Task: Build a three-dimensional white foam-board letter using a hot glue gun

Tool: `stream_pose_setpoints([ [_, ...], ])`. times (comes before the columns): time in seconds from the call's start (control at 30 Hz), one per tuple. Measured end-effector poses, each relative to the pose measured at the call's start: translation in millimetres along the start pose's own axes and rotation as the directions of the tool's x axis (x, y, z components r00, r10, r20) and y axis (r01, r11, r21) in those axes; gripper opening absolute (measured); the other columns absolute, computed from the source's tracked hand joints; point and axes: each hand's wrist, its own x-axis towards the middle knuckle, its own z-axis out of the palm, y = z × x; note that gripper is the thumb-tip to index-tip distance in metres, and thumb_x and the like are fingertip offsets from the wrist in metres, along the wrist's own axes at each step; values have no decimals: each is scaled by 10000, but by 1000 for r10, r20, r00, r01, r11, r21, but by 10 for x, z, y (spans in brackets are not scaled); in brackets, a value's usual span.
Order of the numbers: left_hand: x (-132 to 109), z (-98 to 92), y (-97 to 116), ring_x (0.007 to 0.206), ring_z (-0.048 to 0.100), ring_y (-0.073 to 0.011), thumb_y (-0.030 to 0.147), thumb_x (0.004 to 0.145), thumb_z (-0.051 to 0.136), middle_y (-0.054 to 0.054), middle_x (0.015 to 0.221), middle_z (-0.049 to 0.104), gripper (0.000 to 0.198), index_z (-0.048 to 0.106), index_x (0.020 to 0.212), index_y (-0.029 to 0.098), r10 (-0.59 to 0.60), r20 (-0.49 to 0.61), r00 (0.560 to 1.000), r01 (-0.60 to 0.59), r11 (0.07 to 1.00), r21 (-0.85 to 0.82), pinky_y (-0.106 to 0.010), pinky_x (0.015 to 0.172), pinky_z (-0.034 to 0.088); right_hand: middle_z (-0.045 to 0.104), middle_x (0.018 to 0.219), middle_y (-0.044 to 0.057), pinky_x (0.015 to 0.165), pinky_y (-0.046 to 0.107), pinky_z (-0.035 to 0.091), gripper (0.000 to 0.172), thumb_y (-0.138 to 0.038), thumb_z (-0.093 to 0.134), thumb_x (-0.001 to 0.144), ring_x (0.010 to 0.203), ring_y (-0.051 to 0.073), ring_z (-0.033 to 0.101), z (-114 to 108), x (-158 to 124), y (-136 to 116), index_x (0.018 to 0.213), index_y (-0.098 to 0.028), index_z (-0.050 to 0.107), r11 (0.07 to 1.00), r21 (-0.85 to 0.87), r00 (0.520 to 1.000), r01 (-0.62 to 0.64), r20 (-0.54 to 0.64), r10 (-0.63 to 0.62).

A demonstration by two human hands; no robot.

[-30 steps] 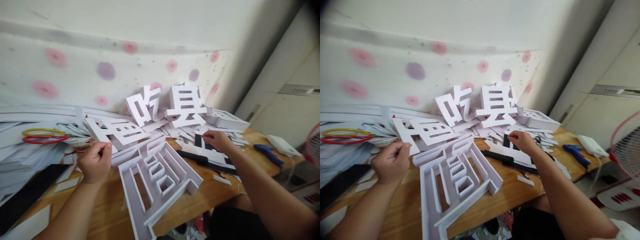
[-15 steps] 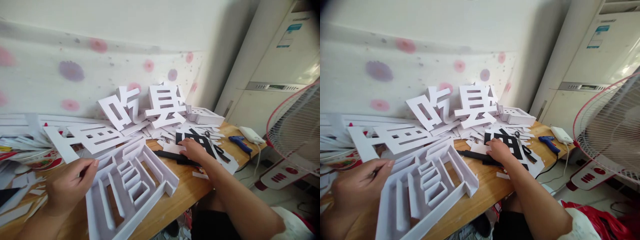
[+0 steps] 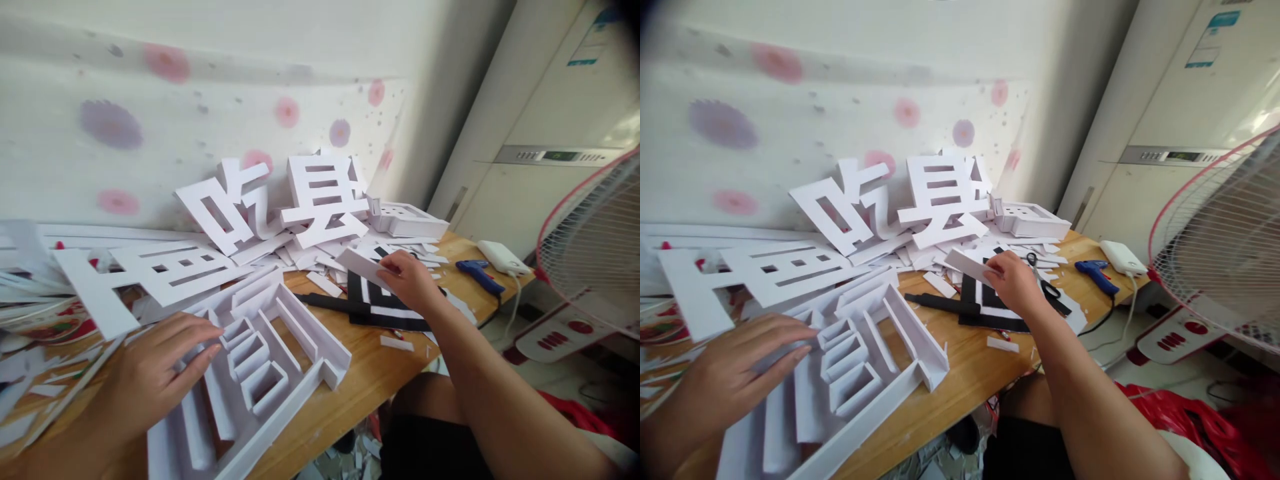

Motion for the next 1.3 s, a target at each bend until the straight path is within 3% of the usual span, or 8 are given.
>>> stream_pose_setpoints([
  [0.1,-19,36,-18,842,656,-191,261,824,629,-2,876,716,129,678,942,272,39,15,999,-39,999,0,-305,794,494,595,819,32,627,247,443,205,-345,482,918,705,156,555,-218,-235,-41,951,-176,593,967,245,997,68,-41,-59],
  [0.17,-42,58,-52,852,654,-195,270,825,622,7,883,716,151,675,965,291,44,30,999,-44,999,-3,-313,803,493,591,776,16,592,229,431,150,-320,543,901,670,140,546,-350,-397,-120,908,-183,605,882,431,976,189,17,-217],
  [0.3,-101,68,-155,815,659,-194,259,820,605,25,871,713,178,668,970,331,26,8,1000,-26,1000,1,-315,767,505,641,836,29,676,212,445,58,-175,580,886,751,126,587,-499,-685,-338,875,-174,636,777,548,797,308,298,-526],
  [0.37,-119,59,-193,795,665,-191,243,816,597,39,853,714,179,667,947,344,8,-20,1000,-8,1000,0,-312,750,511,651,863,27,701,206,437,71,-147,579,884,787,124,595,-487,-806,-429,878,-179,642,771,550,716,320,393,-577],
  [0.43,-118,44,-205,779,670,-187,233,821,590,46,843,716,181,665,938,348,-17,-31,999,17,1000,7,-306,742,514,657,882,21,694,208,416,84,-148,571,888,799,124,594,-430,-899,-493,878,-192,641,798,482,682,363,446,-580],
  [0.73,-55,5,-160,816,668,-175,248,842,602,13,870,715,112,672,915,296,-33,57,998,32,999,24,-271,745,522,625,807,6,626,262,326,178,-181,505,925,690,132,523,-158,-957,-596,769,-205,586,782,216,650,585,453,-611],
  [0.97,-118,39,-226,855,672,-186,296,846,606,-2,920,726,130,698,938,298,-95,125,988,90,995,42,-273,772,534,637,847,-4,644,250,346,94,-184,567,882,733,130,553,-184,-927,-624,794,-210,591,821,205,677,532,479,-559],
  [1.3,-124,30,-250,868,671,-184,333,873,562,-12,909,719,148,684,943,286,-68,127,990,57,995,87,-263,789,520,658,882,10,683,263,384,125,-80,575,739,804,165,593,-216,-866,-511,765,-201,594,883,121,717,453,539,-441],
])
